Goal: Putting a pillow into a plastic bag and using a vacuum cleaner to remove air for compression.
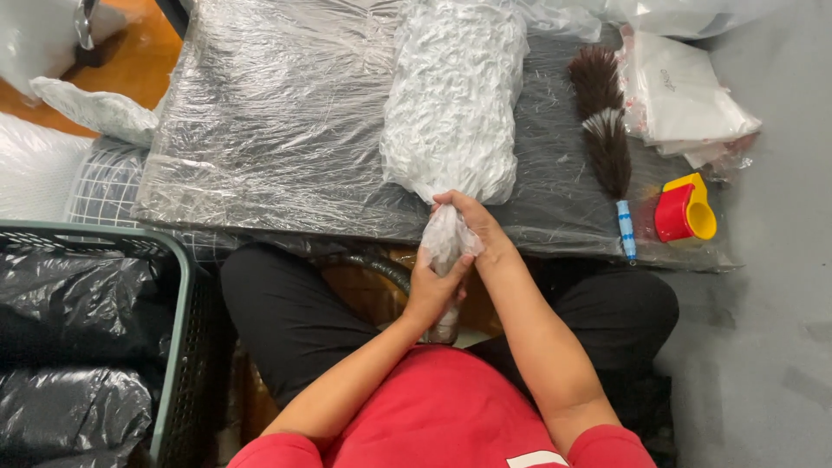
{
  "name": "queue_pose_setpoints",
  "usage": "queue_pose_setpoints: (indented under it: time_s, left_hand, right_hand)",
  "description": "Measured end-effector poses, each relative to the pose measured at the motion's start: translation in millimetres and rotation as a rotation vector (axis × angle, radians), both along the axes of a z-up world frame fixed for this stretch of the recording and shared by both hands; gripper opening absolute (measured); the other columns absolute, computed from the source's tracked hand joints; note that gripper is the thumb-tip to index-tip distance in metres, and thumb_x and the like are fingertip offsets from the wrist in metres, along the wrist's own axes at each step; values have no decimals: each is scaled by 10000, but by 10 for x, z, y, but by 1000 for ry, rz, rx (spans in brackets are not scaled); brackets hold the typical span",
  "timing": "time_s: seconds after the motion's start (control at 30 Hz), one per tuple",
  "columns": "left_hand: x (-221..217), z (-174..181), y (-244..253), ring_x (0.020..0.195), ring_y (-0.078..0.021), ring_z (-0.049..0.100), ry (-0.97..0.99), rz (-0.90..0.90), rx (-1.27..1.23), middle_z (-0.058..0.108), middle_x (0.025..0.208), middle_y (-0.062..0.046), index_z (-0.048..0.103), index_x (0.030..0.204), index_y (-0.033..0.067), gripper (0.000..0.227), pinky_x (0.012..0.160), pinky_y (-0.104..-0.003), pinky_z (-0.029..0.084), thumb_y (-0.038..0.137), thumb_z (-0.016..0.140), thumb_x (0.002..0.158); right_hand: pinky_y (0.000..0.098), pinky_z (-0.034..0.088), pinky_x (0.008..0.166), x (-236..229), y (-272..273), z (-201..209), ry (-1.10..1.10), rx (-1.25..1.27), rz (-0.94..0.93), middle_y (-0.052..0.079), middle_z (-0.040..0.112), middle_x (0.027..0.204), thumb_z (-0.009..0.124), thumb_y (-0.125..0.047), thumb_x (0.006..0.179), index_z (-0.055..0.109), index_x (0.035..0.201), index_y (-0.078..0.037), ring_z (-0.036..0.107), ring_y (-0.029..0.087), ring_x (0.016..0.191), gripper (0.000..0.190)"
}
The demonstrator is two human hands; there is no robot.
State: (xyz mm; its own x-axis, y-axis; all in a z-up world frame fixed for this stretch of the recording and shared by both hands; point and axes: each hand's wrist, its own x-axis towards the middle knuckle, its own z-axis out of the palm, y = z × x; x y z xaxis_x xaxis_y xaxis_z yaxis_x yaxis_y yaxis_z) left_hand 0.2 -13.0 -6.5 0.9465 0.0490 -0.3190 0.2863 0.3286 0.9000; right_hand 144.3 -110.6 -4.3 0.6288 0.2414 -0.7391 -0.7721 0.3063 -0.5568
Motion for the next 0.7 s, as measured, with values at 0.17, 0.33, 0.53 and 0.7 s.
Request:
queue_pose_setpoints:
  time_s: [0.17,0.33,0.53,0.7]
  left_hand:
    - [-74,241,27,459,-236,668,17,42,-37,663,760,-193,520,1206,2,620,381,-325,584,251,891,775]
    - [-93,239,42,486,-265,679,15,56,-8,657,825,-217,464,1306,-14,665,410,-344,604,238,829,809]
    - [-125,118,70,434,-280,673,-31,102,50,694,752,-208,472,1280,3,628,352,-361,590,200,821,796]
    - [-151,-17,44,455,-268,678,-58,106,24,697,754,-207,440,1358,11,683,383,-351,601,193,804,810]
  right_hand:
    - [266,291,270,70,13,28,-6,40,59,2,662,628,706,-375,798,666,716,-188,596,156,461,208]
    - [255,423,425,-193,142,578,-40,96,-23,22,617,577,703,-190,807,623,659,-130,612,140,486,179]
    - [285,526,543,-232,175,651,-65,85,-64,34,654,626,740,-114,782,656,704,-85,665,149,548,118]
    - [293,542,574,-110,155,513,-35,152,-107,69,638,623,738,-100,785,679,746,-22,664,172,563,106]
